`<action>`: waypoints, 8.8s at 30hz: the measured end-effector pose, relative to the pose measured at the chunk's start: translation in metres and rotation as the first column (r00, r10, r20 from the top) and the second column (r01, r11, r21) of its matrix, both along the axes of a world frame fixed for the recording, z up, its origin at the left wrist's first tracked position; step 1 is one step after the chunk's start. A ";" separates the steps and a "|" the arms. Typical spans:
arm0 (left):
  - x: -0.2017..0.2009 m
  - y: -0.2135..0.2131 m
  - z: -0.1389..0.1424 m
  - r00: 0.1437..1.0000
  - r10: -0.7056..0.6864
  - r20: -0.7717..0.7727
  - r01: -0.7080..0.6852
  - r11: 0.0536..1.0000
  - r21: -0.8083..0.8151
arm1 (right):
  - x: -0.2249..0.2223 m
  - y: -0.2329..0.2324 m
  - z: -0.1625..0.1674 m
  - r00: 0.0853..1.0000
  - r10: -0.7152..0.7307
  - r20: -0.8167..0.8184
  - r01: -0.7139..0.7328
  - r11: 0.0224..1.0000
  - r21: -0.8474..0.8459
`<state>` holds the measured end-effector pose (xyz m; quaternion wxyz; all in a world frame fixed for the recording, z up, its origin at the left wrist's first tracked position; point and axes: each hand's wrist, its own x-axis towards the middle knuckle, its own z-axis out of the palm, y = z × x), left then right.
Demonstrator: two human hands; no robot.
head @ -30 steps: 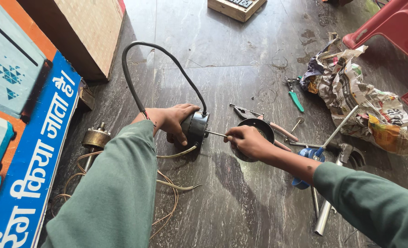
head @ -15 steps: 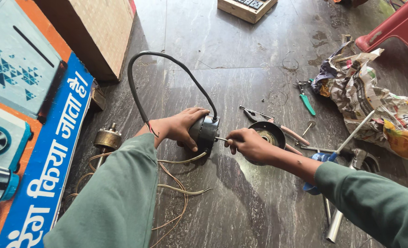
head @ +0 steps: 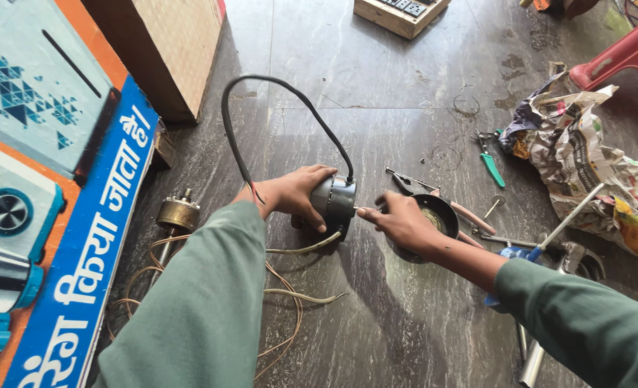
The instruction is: The person assembles an electric motor by inserting a bearing into the stator, fitting the end cap, and securing it with screws. They then insert the rotor into the stator and tighten the assembly.
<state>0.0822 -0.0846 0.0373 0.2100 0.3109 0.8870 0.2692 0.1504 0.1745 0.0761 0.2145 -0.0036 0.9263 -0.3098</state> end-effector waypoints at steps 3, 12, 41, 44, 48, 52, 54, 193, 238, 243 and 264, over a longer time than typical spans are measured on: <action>0.005 -0.002 -0.002 0.995 0.080 -0.061 -0.082 0.996 -0.034 | 0.009 0.013 -0.002 0.993 -0.057 0.106 0.066 0.994 -0.085; 0.003 -0.002 -0.013 0.961 0.276 0.034 -0.270 0.956 -0.116 | -0.001 -0.021 -0.008 0.963 0.202 -0.178 -0.233 0.956 -0.180; 0.015 -0.015 -0.012 0.940 0.301 0.160 -0.287 0.952 -0.103 | -0.050 -0.029 -0.019 0.981 0.027 -0.191 -0.094 0.931 -0.353; 0.016 -0.014 -0.011 0.935 0.311 0.172 -0.297 0.950 -0.099 | -0.054 -0.031 -0.017 0.999 -0.004 -0.054 -0.018 0.915 -0.403; 0.017 -0.012 -0.006 0.937 0.303 0.176 -0.284 0.951 -0.122 | -0.054 -0.028 -0.005 0.987 -0.134 0.083 0.156 0.909 -0.385; 0.017 -0.009 -0.001 0.908 0.341 0.242 -0.295 0.933 -0.207 | -0.049 -0.019 0.009 0.994 0.111 0.020 -0.101 0.956 -0.274; 0.017 -0.009 -0.001 0.922 0.316 0.226 -0.274 0.941 -0.197 | -0.055 -0.011 0.017 0.994 0.044 0.095 -0.016 0.961 -0.276; 0.020 -0.003 0.028 0.684 0.437 0.584 -0.379 0.897 -0.228 | 0.050 0.006 0.000 0.883 0.097 -0.460 -0.143 0.987 -0.067; -0.001 0.002 -0.025 0.712 0.576 0.401 -0.696 0.656 0.293 | -0.049 -0.055 -0.027 0.953 0.121 -0.277 -0.161 0.979 -0.128; 0.003 0.005 -0.026 0.665 0.477 0.574 -0.721 0.612 0.327 | -0.046 -0.051 -0.028 0.953 0.128 -0.274 -0.164 0.980 -0.112; -0.014 0.027 -0.033 0.664 0.578 0.474 -0.746 0.558 0.364 | -0.017 -0.029 -0.018 0.882 0.322 -0.344 -0.288 0.946 0.147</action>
